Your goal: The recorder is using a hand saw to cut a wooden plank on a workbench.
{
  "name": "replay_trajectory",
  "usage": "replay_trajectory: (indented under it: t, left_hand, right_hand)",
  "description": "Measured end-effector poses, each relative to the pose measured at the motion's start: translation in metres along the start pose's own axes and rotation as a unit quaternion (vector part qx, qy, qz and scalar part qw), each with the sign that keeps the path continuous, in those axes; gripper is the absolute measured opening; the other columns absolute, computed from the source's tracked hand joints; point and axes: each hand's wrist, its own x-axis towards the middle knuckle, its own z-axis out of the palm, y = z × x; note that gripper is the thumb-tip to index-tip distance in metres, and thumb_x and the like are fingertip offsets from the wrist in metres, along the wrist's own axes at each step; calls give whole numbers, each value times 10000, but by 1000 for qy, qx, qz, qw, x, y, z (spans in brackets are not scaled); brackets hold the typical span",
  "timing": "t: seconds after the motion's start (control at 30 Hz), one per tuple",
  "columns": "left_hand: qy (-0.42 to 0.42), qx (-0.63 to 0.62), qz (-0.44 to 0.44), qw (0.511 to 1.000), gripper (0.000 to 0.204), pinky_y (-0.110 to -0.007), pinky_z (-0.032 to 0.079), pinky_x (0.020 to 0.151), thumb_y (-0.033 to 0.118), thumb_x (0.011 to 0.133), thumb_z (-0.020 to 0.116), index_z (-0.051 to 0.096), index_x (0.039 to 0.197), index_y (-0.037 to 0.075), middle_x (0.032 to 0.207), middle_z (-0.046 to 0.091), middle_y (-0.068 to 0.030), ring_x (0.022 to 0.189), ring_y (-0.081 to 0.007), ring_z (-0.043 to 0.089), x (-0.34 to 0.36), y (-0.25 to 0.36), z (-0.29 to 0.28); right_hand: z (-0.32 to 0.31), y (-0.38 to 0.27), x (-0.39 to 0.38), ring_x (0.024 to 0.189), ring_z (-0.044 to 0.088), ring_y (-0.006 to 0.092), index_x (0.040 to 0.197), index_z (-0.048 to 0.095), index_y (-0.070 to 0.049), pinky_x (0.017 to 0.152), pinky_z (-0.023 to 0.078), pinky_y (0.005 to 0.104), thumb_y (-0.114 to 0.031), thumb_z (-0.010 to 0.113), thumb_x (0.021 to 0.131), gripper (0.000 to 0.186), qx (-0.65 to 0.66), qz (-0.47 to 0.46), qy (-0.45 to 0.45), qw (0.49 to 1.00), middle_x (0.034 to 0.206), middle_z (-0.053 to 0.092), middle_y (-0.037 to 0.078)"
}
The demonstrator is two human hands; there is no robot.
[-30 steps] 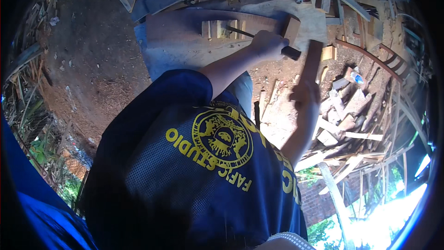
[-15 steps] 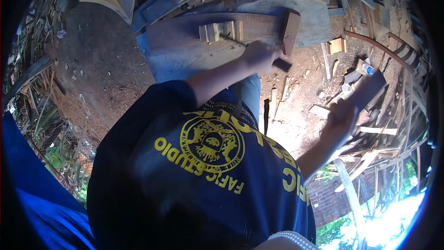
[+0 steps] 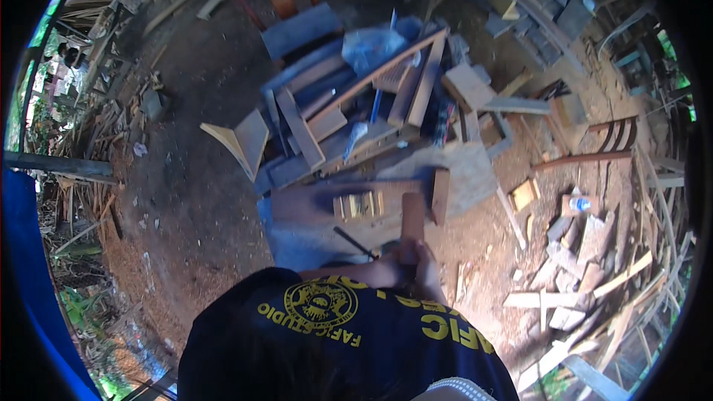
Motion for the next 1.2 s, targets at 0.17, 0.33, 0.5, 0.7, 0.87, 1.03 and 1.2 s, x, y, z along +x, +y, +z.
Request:
replay_trajectory:
  t: [0.17,0.33,0.5,0.7,0.87,1.03,1.2]
  left_hand:
    - [-64,-3,-116,991,310,-395,512,795,214,841,541,608,1123,104,1079,640,-121,947,-287,640,8,11,-36]
    - [-103,-71,-264,956,328,-409,514,781,229,839,539,607,1134,102,1059,649,-132,941,-306,646,-2,35,-42]
    - [-58,-60,-294,952,367,-437,516,740,298,813,562,606,1120,102,912,680,-146,846,-338,664,5,36,-46]
    - [76,-140,-365,917,396,-446,515,713,221,717,675,611,1087,91,920,686,-142,837,-327,667,21,57,-41]
    - [180,-298,-322,880,598,-394,504,762,234,731,725,454,1209,1,1022,645,-202,923,-342,648,40,57,-28]
    - [277,-340,-258,861,803,-388,496,835,310,717,792,334,1254,-73,1133,572,-237,1003,-312,626,45,53,-47]
    - [247,33,-485,838,965,-496,344,1022,408,645,814,337,1387,15,1408,353,-214,1269,-401,363,-23,-43,6]
  right_hand:
    - [1,13,21,783,649,300,1153,449,-10,716,534,389,-244,446,970,297,70,46,-16,996,947,601,171]
    - [24,-54,-15,840,646,300,1159,431,-9,784,524,417,-298,424,979,341,69,177,-54,980,1001,600,198]
    - [-47,-16,27,857,623,273,1157,512,26,786,512,372,-289,439,970,374,-215,-105,-9,971,1007,611,179]
    - [-37,-44,12,798,624,259,1203,487,-5,713,520,345,-337,468,959,413,-61,-67,-27,995,989,598,158]
    - [-58,-44,32,851,571,216,1222,437,-39,735,489,346,-347,443,969,399,-30,-130,32,991,989,549,139]
    - [-87,-67,70,594,553,222,1206,418,-56,554,475,343,-412,409,965,430,-18,-173,106,979,798,538,127]
    - [-143,-137,82,454,490,210,1070,467,-80,440,433,335,-517,306,970,477,79,-212,296,928,602,480,59]
